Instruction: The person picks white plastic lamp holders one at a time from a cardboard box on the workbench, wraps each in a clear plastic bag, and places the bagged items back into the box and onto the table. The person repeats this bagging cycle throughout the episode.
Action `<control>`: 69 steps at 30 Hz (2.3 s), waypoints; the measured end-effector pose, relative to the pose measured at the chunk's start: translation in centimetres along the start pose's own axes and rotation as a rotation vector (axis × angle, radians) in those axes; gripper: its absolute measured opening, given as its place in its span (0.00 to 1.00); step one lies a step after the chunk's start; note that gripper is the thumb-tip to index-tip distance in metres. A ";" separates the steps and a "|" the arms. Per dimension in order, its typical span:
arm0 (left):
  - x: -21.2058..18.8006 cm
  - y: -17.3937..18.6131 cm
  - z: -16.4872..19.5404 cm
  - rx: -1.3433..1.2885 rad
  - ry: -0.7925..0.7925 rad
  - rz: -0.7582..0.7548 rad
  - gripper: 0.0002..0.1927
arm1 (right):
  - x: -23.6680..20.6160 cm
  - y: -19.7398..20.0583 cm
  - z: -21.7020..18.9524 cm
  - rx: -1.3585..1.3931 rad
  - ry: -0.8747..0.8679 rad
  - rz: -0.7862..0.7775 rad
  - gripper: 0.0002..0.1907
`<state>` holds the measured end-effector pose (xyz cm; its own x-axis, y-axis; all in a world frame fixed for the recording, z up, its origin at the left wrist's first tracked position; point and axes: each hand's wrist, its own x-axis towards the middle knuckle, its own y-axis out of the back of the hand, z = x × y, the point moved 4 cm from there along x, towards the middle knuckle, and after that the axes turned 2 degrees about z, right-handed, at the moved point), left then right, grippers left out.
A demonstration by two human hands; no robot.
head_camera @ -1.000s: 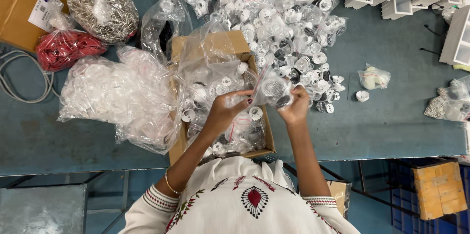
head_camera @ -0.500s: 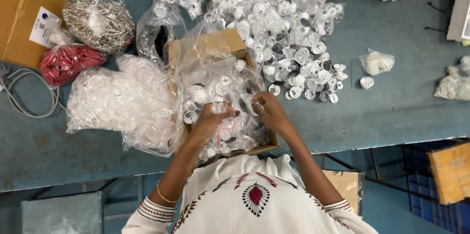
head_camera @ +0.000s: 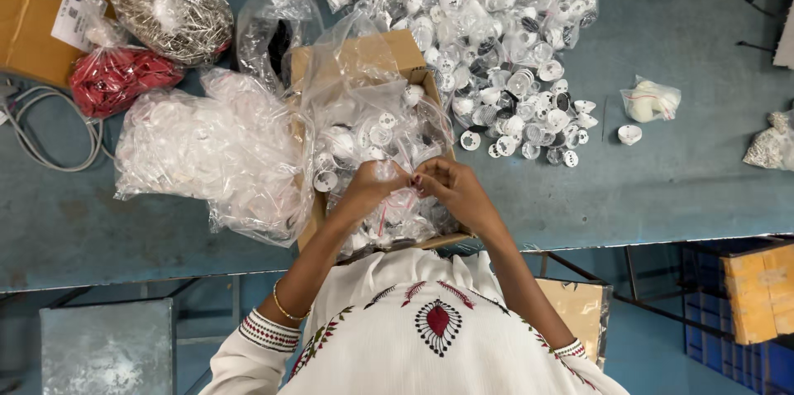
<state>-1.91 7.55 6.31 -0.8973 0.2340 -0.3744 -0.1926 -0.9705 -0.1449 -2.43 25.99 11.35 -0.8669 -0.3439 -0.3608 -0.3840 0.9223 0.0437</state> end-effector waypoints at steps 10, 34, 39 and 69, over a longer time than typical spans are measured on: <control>-1.4 -1.5 -0.2 -0.190 0.016 -0.087 0.10 | -0.2 -1.1 0.1 0.046 0.143 -0.131 0.10; -3.4 -4.5 10.7 0.146 -0.601 0.111 0.16 | 2.9 -1.1 5.8 0.028 0.440 0.153 0.25; -2.4 -3.5 9.2 -0.229 -0.455 0.004 0.12 | 3.2 3.3 6.9 1.387 -0.061 -0.031 0.29; -4.1 6.0 7.1 -0.505 -0.349 0.592 0.07 | 7.3 23.2 0.0 -0.032 0.276 0.857 0.03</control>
<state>-2.24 0.39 13.46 -0.8811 -0.4157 -0.2253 0.4728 -0.7656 -0.4362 -17.62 44.85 9.69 -0.9038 0.4257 0.0439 0.4243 0.8778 0.2224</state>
